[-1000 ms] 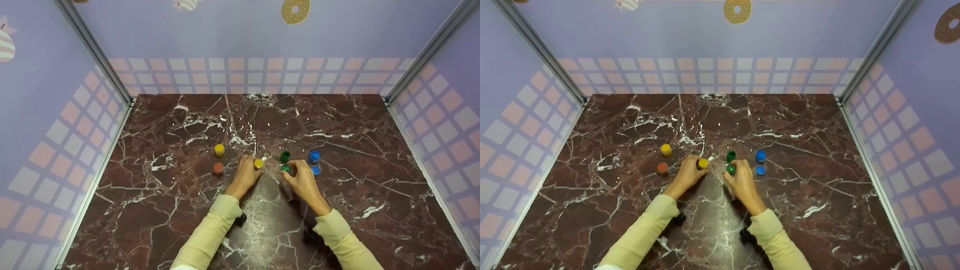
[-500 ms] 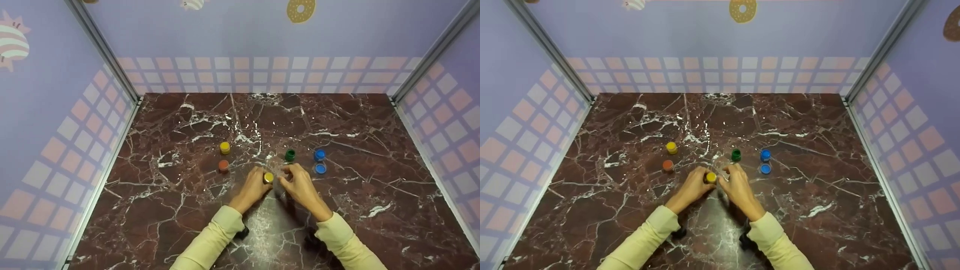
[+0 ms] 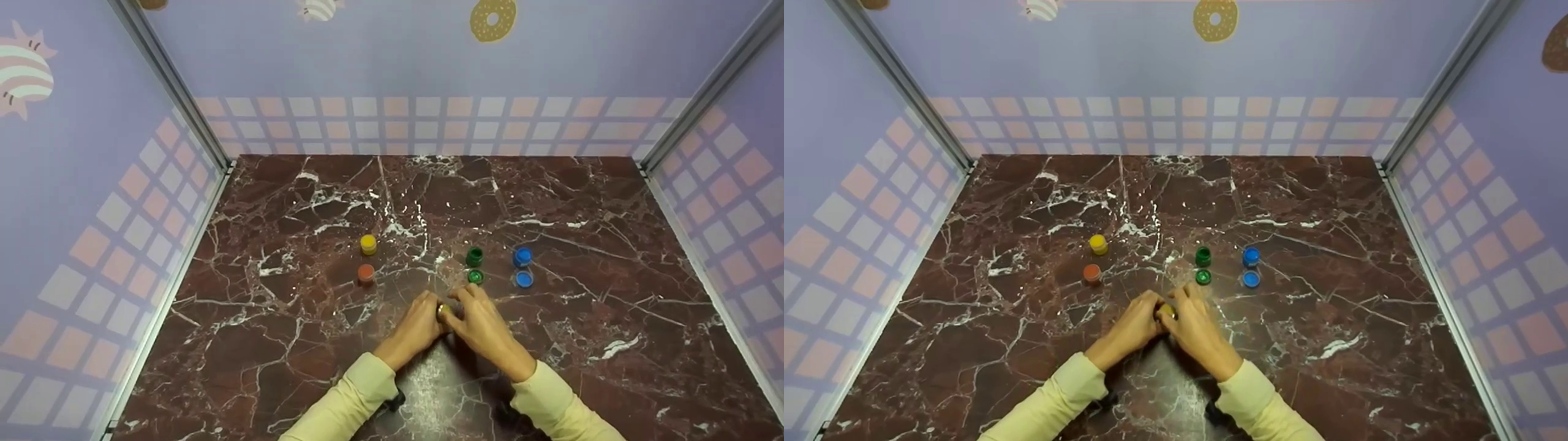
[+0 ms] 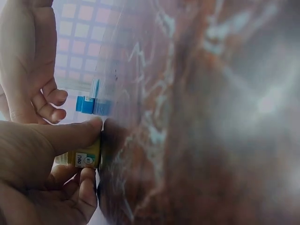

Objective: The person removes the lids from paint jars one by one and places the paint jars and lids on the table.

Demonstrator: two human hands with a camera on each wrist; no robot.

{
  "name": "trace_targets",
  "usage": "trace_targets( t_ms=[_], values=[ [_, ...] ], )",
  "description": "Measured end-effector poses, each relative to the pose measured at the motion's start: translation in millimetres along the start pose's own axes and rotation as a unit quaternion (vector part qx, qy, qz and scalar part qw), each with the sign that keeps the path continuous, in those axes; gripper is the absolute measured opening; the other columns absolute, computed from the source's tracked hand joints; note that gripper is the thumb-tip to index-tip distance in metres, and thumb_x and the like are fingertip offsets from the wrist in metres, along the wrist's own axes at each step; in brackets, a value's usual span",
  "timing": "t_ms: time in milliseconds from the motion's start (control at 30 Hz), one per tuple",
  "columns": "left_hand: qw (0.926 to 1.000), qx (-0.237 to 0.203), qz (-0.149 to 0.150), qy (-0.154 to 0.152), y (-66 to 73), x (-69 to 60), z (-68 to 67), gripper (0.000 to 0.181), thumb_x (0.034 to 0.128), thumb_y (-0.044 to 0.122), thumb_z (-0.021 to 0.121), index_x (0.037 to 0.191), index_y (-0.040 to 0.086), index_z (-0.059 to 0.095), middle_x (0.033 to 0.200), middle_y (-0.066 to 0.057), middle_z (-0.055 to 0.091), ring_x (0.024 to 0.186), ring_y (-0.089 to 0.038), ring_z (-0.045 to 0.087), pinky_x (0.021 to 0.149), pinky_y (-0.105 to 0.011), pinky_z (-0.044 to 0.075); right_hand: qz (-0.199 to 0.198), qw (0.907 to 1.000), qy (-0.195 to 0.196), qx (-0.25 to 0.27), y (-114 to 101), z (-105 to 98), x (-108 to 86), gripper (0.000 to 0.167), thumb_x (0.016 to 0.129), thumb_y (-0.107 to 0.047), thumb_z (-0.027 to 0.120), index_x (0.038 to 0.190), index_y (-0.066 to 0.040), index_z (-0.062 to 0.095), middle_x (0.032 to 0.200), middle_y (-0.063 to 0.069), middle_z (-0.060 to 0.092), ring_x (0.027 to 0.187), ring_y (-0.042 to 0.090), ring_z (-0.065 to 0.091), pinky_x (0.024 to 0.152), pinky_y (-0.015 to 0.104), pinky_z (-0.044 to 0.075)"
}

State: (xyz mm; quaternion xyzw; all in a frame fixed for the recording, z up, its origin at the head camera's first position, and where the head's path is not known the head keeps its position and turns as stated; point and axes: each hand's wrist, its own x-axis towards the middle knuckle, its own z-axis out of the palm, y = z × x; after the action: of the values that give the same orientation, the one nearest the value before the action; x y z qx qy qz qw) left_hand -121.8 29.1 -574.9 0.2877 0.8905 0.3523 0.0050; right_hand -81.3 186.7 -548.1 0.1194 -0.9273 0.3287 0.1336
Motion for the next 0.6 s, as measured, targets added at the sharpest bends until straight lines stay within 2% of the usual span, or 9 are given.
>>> trace_targets(
  t_ms=[133,267,500,600],
  values=[
    [0.9997,0.024,0.010,-0.003,-0.2,-3.6,2.6,0.023,0.0820,0.004,0.078,0.101,0.001,0.066,0.097,-0.010,0.063,0.090,-0.030,0.067,0.082,-0.039,0.055,-0.019,0.9995,0.000,-0.024,-4.2,2.6,-7.4,0.024,0.085,-0.010,0.083,0.102,0.002,0.070,0.093,0.008,0.056,0.079,0.021,0.054,0.072,0.042,0.051],
    [0.9994,0.028,0.021,-0.008,-1.5,-5.9,2.9,0.023,0.0828,0.001,0.076,0.103,0.000,0.064,0.097,-0.010,0.062,0.091,-0.031,0.066,0.083,-0.040,0.055,-0.024,0.9988,-0.002,-0.043,-7.0,4.1,-9.6,0.023,0.082,-0.009,0.085,0.096,0.000,0.070,0.088,0.003,0.052,0.073,0.018,0.051,0.066,0.039,0.050],
    [0.9987,0.029,0.042,-0.005,-0.8,-8.6,1.7,0.023,0.0825,0.001,0.076,0.101,0.000,0.062,0.096,-0.010,0.061,0.091,-0.030,0.064,0.084,-0.040,0.053,-0.022,0.9985,0.003,-0.050,-7.8,7.7,-8.9,0.025,0.080,-0.009,0.086,0.093,-0.002,0.066,0.088,0.005,0.054,0.073,0.022,0.056,0.065,0.042,0.052],
    [0.9982,0.036,0.045,-0.014,0.3,-9.5,1.6,0.023,0.0817,-0.001,0.074,0.100,0.000,0.061,0.096,-0.012,0.061,0.091,-0.031,0.064,0.084,-0.040,0.053,-0.026,0.9981,0.010,-0.055,-7.5,10.2,-9.4,0.025,0.079,-0.008,0.086,0.091,-0.002,0.064,0.089,0.008,0.056,0.072,0.026,0.059,0.064,0.045,0.053]
  ],
)
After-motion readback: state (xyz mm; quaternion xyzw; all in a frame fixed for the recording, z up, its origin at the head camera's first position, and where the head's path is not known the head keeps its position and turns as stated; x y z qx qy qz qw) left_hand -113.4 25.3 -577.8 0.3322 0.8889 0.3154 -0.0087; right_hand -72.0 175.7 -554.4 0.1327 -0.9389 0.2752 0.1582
